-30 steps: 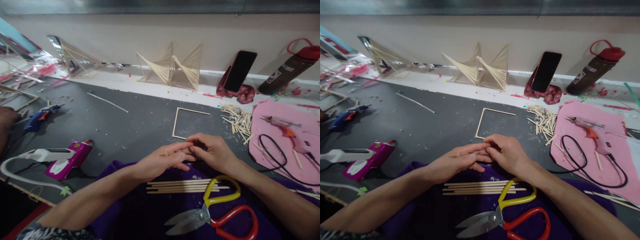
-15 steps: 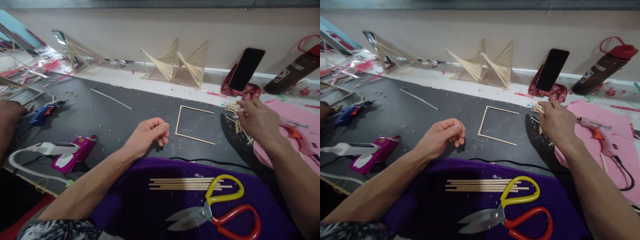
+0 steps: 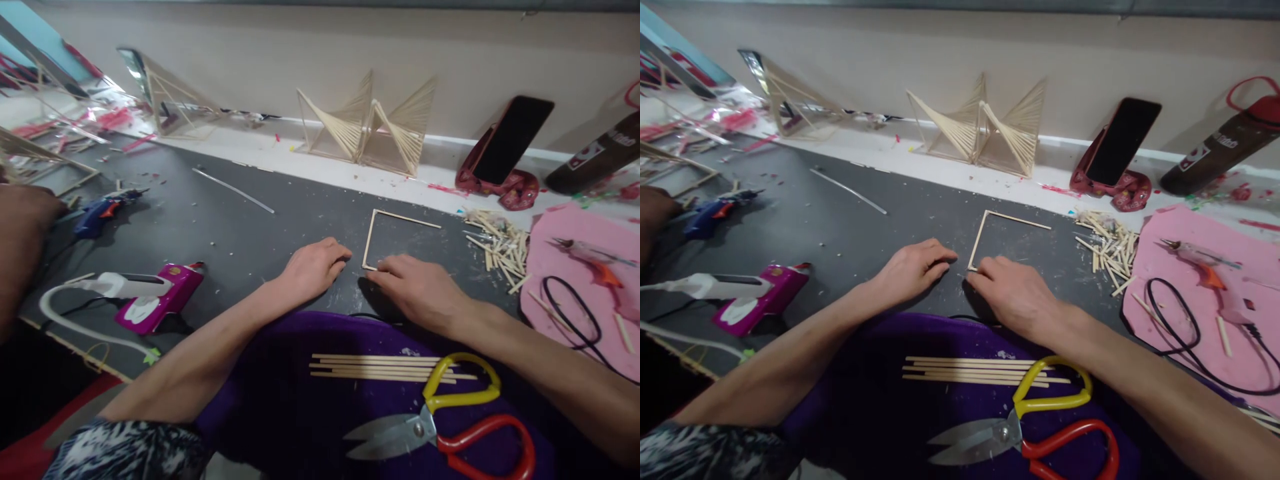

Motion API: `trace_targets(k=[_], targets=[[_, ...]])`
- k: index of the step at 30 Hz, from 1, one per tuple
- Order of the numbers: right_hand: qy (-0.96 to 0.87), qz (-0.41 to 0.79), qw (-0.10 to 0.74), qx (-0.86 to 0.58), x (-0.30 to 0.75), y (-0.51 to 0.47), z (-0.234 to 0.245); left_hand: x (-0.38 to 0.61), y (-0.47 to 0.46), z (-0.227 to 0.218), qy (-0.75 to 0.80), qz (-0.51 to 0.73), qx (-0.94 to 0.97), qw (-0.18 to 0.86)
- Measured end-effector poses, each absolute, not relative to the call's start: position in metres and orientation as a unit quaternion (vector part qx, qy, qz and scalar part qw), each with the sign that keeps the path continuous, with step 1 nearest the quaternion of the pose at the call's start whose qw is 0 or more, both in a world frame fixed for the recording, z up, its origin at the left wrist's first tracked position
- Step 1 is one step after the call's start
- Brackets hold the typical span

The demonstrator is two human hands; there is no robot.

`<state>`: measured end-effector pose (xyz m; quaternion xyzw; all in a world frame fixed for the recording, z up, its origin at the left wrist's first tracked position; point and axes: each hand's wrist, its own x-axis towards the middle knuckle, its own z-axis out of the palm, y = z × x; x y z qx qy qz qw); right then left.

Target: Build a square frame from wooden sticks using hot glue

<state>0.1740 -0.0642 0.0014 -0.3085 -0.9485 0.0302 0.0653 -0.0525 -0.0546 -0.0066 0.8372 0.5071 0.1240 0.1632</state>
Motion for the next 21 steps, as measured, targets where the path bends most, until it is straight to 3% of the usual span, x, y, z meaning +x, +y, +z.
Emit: trace_targets(k=[6,15,21], targets=[[-0.967,-0.073,0.046,-0.241,0.140,-0.056,-0.008,-0.053,-0.055,-0.004,0.511,0.165,0.827,0.163],[-0.958,-0.049,0.055,-0.276,0.143,-0.060,-0.013,-0.050,-0.058,-0.006,0.493,0.187,0.836,0.155],[-0.947,-0.053,0.010,-0.318,0.146,-0.068,-0.010,-0.050,-0.057,-0.009,0.478,0.202,0.842,0.149]])
